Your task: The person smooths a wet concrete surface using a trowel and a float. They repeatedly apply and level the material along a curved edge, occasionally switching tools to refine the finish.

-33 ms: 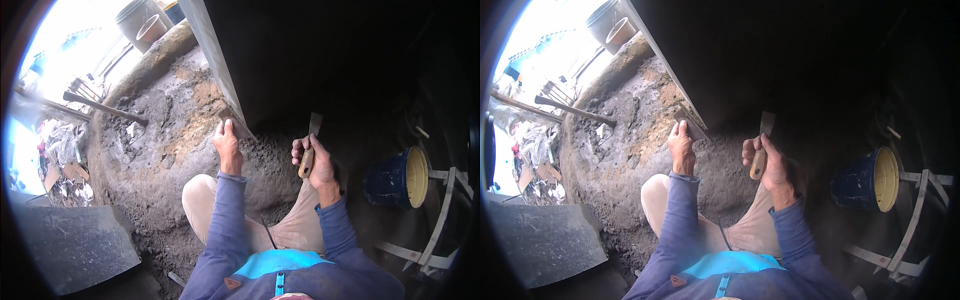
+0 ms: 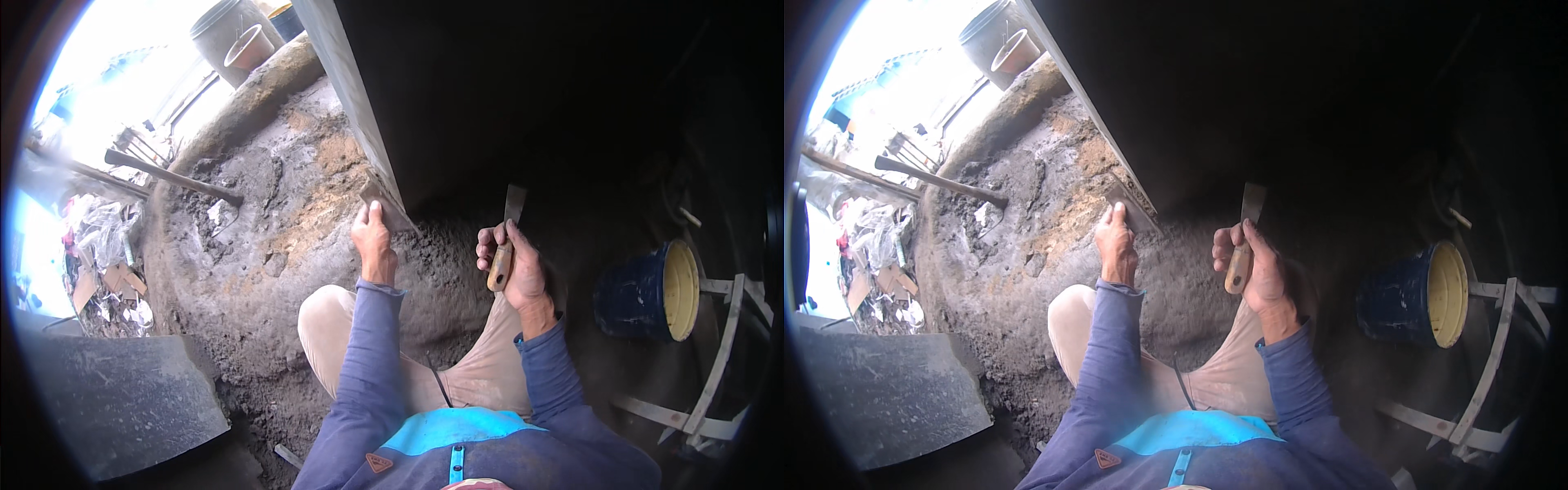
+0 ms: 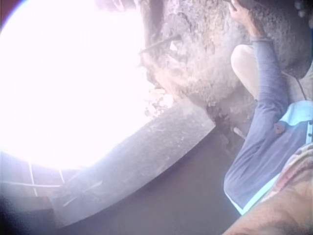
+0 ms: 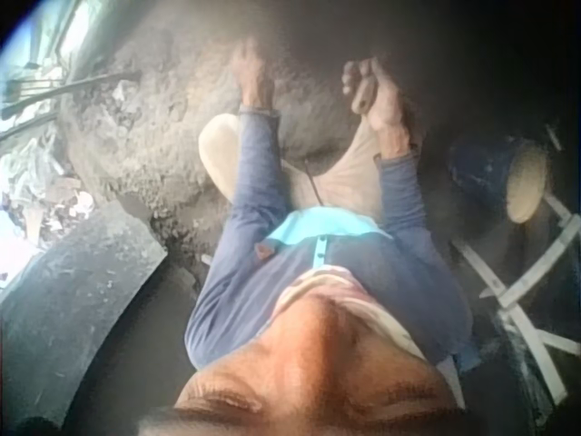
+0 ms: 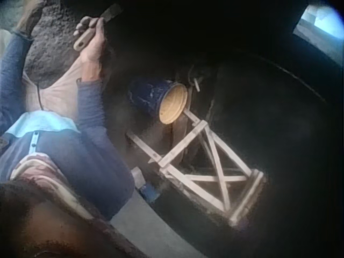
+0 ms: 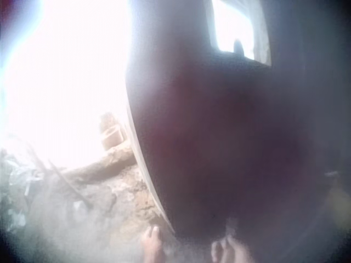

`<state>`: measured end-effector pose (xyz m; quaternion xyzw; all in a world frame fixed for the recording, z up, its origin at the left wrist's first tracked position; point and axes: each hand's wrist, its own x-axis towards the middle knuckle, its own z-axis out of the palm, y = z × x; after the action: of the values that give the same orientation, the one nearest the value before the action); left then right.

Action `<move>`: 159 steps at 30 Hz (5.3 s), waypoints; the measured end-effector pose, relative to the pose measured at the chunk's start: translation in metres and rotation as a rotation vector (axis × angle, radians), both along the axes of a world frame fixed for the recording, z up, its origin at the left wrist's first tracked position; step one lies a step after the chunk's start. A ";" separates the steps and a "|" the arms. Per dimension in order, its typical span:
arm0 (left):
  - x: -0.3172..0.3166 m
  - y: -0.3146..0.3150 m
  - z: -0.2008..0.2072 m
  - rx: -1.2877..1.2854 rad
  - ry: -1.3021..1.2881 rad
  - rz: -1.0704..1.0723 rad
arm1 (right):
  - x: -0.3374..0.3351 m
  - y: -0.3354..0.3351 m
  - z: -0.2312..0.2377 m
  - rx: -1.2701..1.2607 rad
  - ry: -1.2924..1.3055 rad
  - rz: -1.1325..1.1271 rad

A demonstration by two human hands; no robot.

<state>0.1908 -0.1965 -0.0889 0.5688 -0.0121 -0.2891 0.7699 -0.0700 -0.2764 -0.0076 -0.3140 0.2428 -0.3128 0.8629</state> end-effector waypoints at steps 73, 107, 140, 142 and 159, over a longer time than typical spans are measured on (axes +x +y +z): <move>-0.030 0.054 0.092 -0.466 0.260 -0.306 | 0.004 -0.006 -0.044 -0.367 0.565 0.003; -0.088 0.055 0.095 -0.256 0.044 -0.769 | 0.001 0.040 0.008 0.299 -0.464 0.336; 0.039 0.118 0.094 -0.555 0.228 0.319 | 0.164 -0.015 -0.197 -1.142 0.763 -0.463; 0.035 0.116 0.097 -0.541 0.234 0.303 | 0.161 -0.031 -0.194 -1.225 0.828 -0.521; 0.033 0.116 0.099 -0.572 0.226 0.297 | 0.170 -0.030 -0.162 -1.057 0.735 -0.470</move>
<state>0.2238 -0.0807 0.0101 0.2896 0.0755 -0.2200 0.9285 0.0999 -0.3066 -0.1692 -0.7178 0.3961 -0.4415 0.3645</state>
